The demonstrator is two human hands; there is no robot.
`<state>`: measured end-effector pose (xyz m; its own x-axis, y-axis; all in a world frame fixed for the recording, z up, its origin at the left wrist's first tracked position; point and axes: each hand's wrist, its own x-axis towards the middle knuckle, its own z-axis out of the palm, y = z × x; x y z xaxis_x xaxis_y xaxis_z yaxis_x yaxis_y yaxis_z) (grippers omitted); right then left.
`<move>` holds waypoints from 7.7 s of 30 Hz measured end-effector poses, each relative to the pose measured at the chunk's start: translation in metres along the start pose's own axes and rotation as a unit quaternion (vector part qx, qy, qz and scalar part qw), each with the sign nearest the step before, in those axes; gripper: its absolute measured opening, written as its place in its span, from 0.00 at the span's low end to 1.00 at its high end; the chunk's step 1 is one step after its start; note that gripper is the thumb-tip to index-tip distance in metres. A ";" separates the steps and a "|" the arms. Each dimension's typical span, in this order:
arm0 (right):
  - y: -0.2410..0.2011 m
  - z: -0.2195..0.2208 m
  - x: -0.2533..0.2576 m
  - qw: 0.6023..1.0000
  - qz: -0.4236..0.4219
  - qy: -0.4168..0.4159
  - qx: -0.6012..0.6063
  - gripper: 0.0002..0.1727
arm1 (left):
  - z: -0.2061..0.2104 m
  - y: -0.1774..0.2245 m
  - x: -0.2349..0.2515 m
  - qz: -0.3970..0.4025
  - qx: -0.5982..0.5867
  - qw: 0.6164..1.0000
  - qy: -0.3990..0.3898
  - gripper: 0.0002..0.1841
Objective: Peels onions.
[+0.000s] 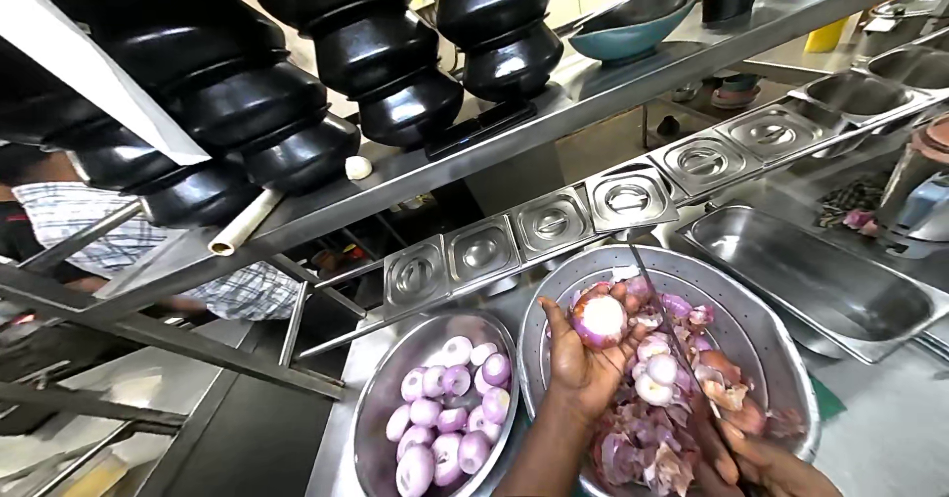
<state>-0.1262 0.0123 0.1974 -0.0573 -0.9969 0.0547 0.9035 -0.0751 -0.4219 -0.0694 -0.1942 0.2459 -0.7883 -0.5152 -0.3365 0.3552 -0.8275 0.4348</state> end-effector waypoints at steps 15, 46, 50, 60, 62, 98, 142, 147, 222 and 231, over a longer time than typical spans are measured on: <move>-0.005 0.043 0.032 0.607 -0.280 0.218 -0.711 0.24 | 0.012 -0.012 -0.035 0.043 -0.031 0.969 -0.240 0.25; 0.008 0.050 0.034 0.456 -0.346 0.253 -0.780 0.28 | 0.014 -0.028 -0.034 0.281 0.127 0.898 -0.315 0.33; 0.008 0.049 0.035 0.465 -0.350 0.252 -0.773 0.28 | 0.015 -0.029 -0.036 0.289 0.163 0.900 -0.283 0.38; 0.005 0.047 0.041 0.466 -0.342 0.251 -0.776 0.27 | 0.010 -0.029 -0.029 0.369 0.261 0.865 -0.217 0.38; 0.006 0.043 0.041 0.462 -0.338 0.253 -0.780 0.27 | 0.012 -0.032 -0.030 0.340 0.242 0.891 -0.177 0.40; 0.011 0.034 0.057 0.435 -0.324 0.295 -0.787 0.26 | 0.027 -0.046 -0.044 0.150 0.219 0.963 0.056 0.36; -0.018 0.036 0.041 0.413 -0.385 0.199 -0.801 0.28 | 0.025 -0.018 -0.035 0.437 0.351 0.807 -0.188 0.42; -0.015 0.035 0.045 0.349 -0.419 0.189 -0.817 0.31 | 0.023 -0.021 -0.033 0.381 0.352 0.840 -0.159 0.41; -0.022 0.036 0.055 0.289 -0.404 0.125 -0.859 0.31 | 0.017 -0.023 -0.019 0.398 0.247 0.868 -0.167 0.41; -0.048 0.031 0.054 0.440 -0.369 0.201 -0.794 0.39 | 0.012 -0.022 -0.021 0.388 0.258 0.868 -0.169 0.43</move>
<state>-0.1593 -0.0374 0.2490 -0.4453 -0.5868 0.6763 -0.8404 0.0135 -0.5418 -0.0671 -0.1628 0.2533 -0.5456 -0.7052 0.4528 0.6419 -0.0042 0.7668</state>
